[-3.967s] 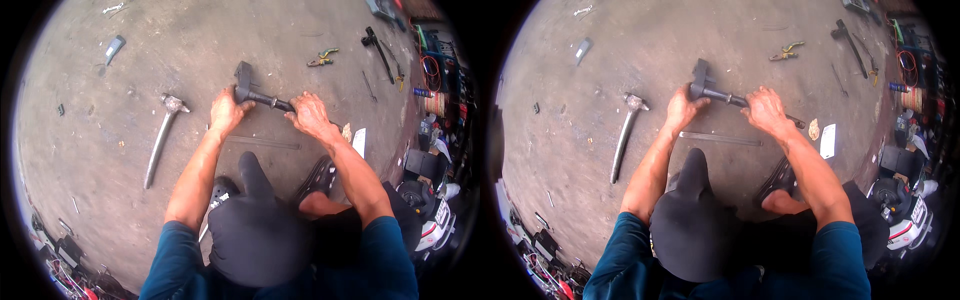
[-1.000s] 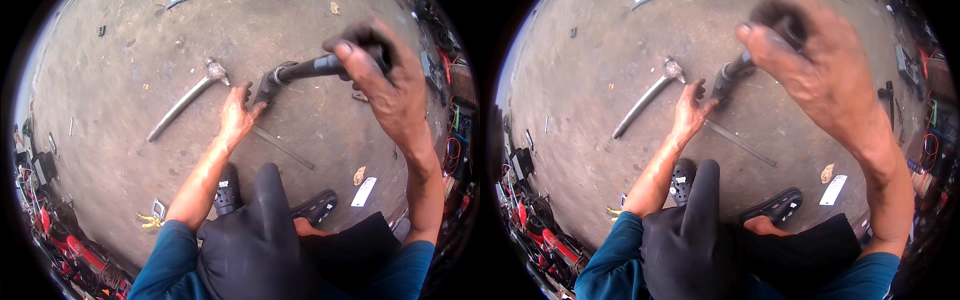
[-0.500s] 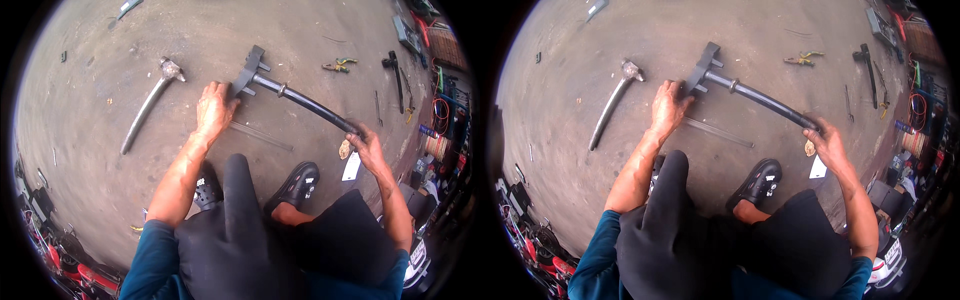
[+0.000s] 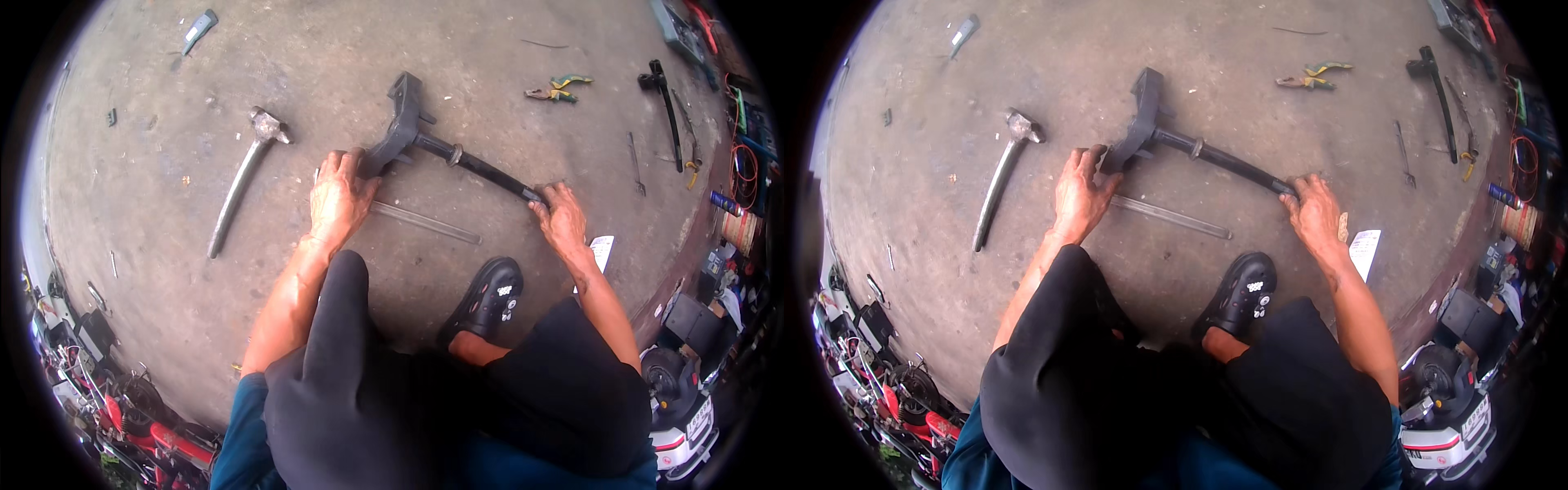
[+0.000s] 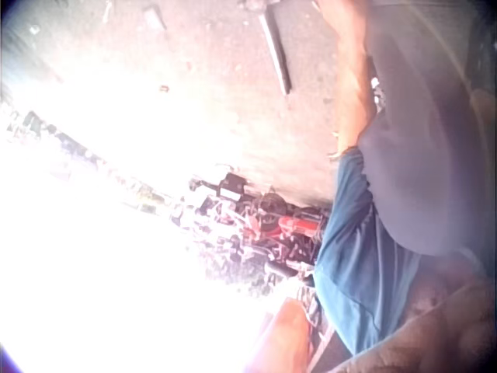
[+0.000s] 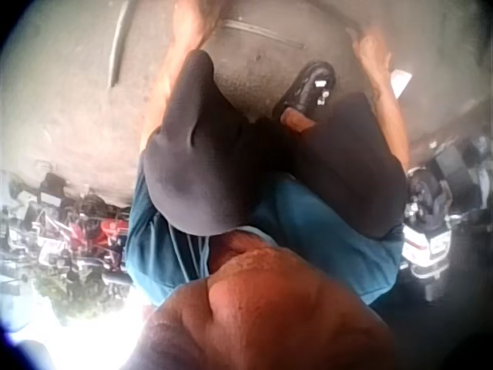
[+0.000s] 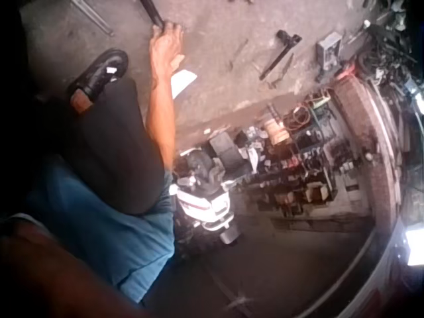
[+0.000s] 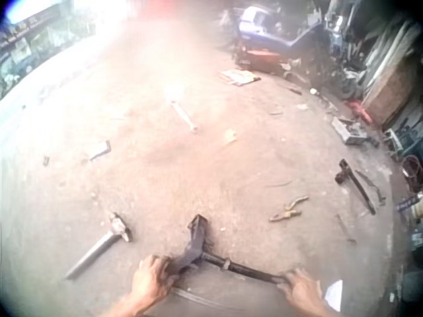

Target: The person uses a hammer and a metal rod to strike and loosen a motorcycle steering stem assembly on the ground. The person then pulls the metal shaft apart and strikes the metal clamp piece directly with the hammer.

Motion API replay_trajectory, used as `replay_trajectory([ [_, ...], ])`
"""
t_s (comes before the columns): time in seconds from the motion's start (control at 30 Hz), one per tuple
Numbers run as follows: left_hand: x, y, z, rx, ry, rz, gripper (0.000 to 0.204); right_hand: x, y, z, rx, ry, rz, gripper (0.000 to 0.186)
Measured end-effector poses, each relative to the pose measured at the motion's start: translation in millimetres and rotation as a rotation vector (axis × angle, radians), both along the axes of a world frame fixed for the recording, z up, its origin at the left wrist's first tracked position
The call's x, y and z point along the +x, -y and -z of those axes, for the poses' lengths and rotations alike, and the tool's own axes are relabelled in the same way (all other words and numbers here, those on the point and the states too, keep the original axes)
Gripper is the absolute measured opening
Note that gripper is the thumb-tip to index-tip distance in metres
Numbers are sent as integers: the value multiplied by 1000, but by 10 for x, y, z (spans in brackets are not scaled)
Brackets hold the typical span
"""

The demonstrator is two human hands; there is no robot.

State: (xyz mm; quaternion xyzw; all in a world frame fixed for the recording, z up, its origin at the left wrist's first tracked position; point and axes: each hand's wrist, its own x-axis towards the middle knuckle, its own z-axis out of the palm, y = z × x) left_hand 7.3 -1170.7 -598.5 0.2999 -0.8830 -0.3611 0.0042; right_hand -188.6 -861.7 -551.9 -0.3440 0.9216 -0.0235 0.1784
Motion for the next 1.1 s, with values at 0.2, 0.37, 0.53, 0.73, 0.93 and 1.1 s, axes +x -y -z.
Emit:
replay_trajectory([
  [0.2,49,59,-57,-18,73,26,55,3,165,24,-71,106,7,34],
  [0.37,-192,85,-11,-53,97,150,60,97,532,76,-214,135,-5,48],
  [0.53,-335,62,3,-34,169,145,51,75,1119,93,-263,196,-108,50],
  [0.73,-436,177,139,185,94,27,48,39,1592,282,-220,294,-216,45],
  [0.93,-786,332,-1267,226,-5,76,42,-85,1613,-512,-558,349,11,35],
  [1.1,-1077,836,-2723,-480,-393,522,31,-414,2011,-1528,-981,-139,-210,24],
])
